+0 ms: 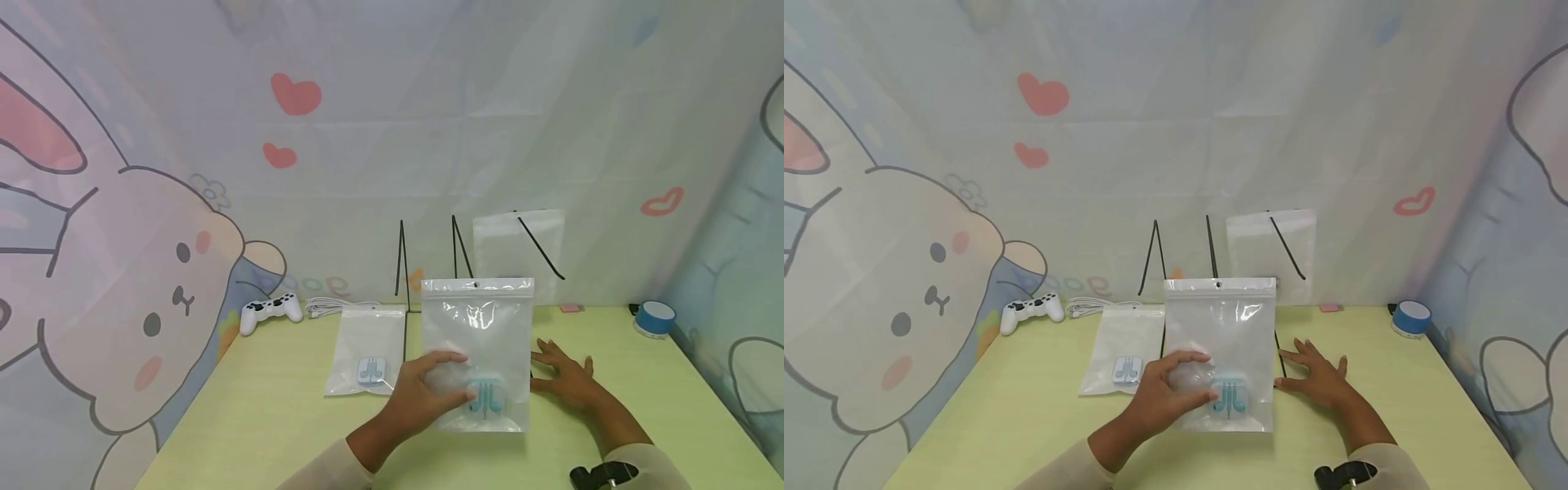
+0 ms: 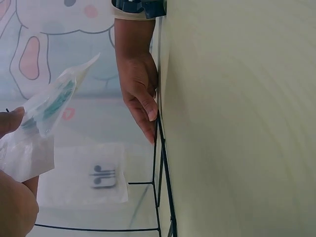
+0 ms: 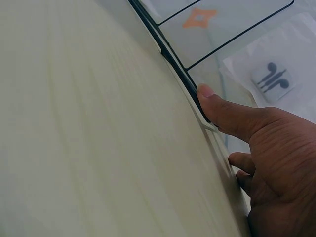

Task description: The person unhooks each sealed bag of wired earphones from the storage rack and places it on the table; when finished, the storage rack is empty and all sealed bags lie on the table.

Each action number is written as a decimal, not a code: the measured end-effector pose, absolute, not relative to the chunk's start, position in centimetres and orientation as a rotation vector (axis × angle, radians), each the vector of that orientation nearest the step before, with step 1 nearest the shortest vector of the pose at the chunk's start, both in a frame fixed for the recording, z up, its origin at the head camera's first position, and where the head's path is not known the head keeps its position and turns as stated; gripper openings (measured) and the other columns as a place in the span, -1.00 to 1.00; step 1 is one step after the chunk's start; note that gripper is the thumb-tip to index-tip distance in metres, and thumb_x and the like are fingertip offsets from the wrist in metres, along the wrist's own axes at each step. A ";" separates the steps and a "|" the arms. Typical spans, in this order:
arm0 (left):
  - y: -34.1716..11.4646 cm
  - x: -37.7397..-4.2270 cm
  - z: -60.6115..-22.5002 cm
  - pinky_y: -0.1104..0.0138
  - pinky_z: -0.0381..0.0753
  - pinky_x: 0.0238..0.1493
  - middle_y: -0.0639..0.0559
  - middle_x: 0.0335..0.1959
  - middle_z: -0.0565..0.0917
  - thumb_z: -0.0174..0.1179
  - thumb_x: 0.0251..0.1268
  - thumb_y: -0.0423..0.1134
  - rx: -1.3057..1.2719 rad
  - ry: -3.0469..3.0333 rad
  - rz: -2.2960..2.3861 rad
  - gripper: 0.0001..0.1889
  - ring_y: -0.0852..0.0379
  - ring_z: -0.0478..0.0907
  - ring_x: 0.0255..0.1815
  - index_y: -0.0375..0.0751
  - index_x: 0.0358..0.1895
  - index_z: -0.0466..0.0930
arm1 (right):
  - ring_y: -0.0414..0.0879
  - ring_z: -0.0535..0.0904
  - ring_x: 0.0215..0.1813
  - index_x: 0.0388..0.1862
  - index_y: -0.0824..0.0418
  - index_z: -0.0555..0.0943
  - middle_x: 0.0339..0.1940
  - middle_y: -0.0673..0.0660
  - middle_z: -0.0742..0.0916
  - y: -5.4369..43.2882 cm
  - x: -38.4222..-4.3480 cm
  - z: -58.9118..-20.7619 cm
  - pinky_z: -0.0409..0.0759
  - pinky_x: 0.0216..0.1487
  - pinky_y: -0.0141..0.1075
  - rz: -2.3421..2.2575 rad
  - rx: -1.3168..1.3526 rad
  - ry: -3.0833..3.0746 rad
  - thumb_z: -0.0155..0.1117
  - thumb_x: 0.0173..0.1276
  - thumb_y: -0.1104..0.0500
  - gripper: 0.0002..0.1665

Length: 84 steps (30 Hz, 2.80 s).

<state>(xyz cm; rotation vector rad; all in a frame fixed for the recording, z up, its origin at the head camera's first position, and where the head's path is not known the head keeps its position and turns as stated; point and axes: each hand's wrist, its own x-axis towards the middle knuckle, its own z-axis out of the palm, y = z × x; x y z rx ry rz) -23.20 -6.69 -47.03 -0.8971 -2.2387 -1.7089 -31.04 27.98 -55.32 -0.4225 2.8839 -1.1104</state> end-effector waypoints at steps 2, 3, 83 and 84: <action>-6.7 -23.1 -47.0 0.37 0.64 0.28 0.03 0.20 0.84 0.66 0.16 -0.30 -0.898 -2.235 -1.716 -0.50 0.24 0.72 0.20 -0.02 0.20 0.79 | 0.55 0.00 0.78 0.52 0.20 0.60 0.75 0.46 0.30 28.0 -31.1 -55.4 -0.53 0.44 0.77 -1.104 -0.421 2.889 0.59 0.34 -0.17 -0.13; -6.7 -23.0 -47.0 0.39 0.64 0.26 0.04 0.20 0.84 0.66 0.16 -0.30 -0.893 -2.238 -1.719 -0.50 0.25 0.71 0.19 -0.01 0.20 0.79 | 0.54 0.00 0.78 0.52 0.20 0.60 0.75 0.45 0.30 28.0 -31.1 -55.4 -0.53 0.45 0.76 -1.102 -0.418 2.890 0.59 0.34 -0.17 -0.13; -22.3 -31.2 -50.7 0.31 0.78 -0.05 -0.20 0.28 0.68 0.67 -0.01 -0.48 -0.210 -2.446 -2.096 -0.27 0.05 0.73 0.02 -0.14 0.35 0.71 | 0.59 -0.08 0.78 0.61 0.16 0.53 0.77 0.49 0.23 28.1 -30.9 -55.1 -0.60 0.40 0.77 -1.113 -0.485 2.858 0.54 0.39 -0.20 -0.08; -22.6 -31.3 -50.7 0.33 0.77 -0.02 -0.18 0.35 0.65 0.67 -0.01 -0.48 -0.204 -2.449 -2.089 -0.27 0.05 0.69 0.08 -0.13 0.35 0.71 | 0.59 -0.08 0.78 0.60 0.16 0.53 0.77 0.49 0.23 28.1 -30.9 -55.0 -0.60 0.40 0.77 -1.117 -0.486 2.857 0.54 0.39 -0.21 -0.08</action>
